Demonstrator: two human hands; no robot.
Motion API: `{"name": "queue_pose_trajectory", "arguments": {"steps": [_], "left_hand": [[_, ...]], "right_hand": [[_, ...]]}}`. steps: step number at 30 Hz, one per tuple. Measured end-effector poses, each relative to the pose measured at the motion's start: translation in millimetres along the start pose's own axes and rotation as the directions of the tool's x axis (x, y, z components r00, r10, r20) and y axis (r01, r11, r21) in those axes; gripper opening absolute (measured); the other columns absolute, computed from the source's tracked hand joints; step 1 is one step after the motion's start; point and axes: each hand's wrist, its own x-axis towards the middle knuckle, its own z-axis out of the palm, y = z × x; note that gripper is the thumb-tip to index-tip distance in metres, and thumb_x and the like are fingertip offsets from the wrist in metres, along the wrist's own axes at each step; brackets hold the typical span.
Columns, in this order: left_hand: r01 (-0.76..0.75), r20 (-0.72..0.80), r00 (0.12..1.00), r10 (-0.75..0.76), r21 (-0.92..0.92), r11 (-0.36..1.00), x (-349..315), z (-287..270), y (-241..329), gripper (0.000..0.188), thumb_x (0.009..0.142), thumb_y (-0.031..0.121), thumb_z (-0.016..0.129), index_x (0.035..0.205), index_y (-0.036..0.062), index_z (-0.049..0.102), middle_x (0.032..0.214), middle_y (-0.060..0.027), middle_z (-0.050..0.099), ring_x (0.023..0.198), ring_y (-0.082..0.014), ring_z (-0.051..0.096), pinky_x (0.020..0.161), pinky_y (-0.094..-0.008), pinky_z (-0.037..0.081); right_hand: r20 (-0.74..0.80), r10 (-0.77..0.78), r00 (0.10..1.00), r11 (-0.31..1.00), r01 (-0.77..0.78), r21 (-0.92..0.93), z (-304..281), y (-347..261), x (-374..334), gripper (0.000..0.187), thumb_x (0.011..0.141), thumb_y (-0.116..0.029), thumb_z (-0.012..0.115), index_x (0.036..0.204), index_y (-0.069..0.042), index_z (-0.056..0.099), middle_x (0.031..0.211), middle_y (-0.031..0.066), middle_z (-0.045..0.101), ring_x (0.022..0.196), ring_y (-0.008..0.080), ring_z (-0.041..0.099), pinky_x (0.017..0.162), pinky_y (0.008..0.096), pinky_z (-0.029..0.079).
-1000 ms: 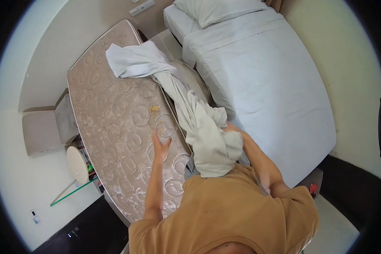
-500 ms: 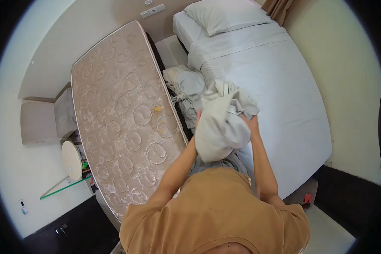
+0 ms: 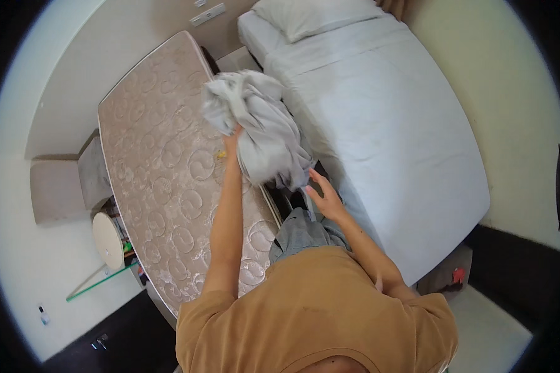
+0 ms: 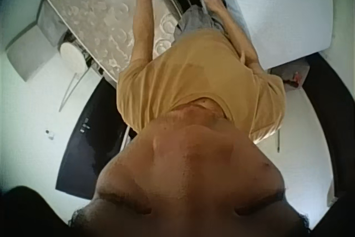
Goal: Putting a clean pillowcase onto a pillow in a hotel room.
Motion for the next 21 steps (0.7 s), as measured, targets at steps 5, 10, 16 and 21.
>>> {"name": "queue_pose_trajectory", "arguments": {"steps": [5,10,16,21], "left_hand": [[-0.368,-0.195,0.854,0.482,0.429,0.825,65.0,-5.3,-21.5,0.064,0.085,0.029,0.07,0.134,-0.0057,0.047,0.136,-0.0201,0.051,0.125,-0.0273,0.048,0.104,-0.0338,0.036],[-0.429,0.364,0.893,0.266,0.506,0.748,-76.8,117.2,-103.4,0.05,0.089,0.021,0.066,0.132,0.0003,0.053,0.13,-0.0152,0.056,0.116,-0.0218,0.053,0.098,-0.0322,0.04],[-0.206,0.7,0.632,-0.332,0.566,0.798,-284.6,230.4,-209.0,0.047,0.089,0.027,0.067,0.129,0.0039,0.057,0.108,-0.0056,0.066,0.091,-0.011,0.056,0.08,-0.0237,0.044],[-0.313,0.766,0.438,-0.471,0.621,0.719,-399.7,313.4,-255.4,0.047,0.093,0.03,0.061,0.13,0.0031,0.056,0.125,-0.0135,0.061,0.111,-0.0201,0.059,0.095,-0.0312,0.044]], "right_hand": [[0.039,-0.011,0.999,0.998,0.014,-0.064,-25.9,7.8,-62.4,0.058,0.091,-0.032,0.062,0.14,-0.008,0.044,0.125,0.0165,0.058,0.118,0.0299,0.054,0.101,0.0385,0.04],[-0.194,0.12,0.974,0.991,-0.131,-0.043,-91.9,33.5,-149.2,0.055,0.092,-0.028,0.062,0.14,-0.007,0.044,0.128,0.0183,0.057,0.12,0.028,0.054,0.102,0.0386,0.041],[-0.396,0.249,0.884,0.968,-0.22,0.119,-160.0,78.7,-270.4,0.051,0.092,-0.027,0.062,0.137,-0.008,0.047,0.122,0.0169,0.061,0.116,0.0258,0.057,0.098,0.0378,0.044],[-0.459,0.377,0.805,0.922,-0.28,0.268,-223.6,132.9,-370.1,0.043,0.093,-0.026,0.061,0.13,-0.006,0.053,0.109,0.013,0.066,0.103,0.0209,0.063,0.09,0.0343,0.049]]}}
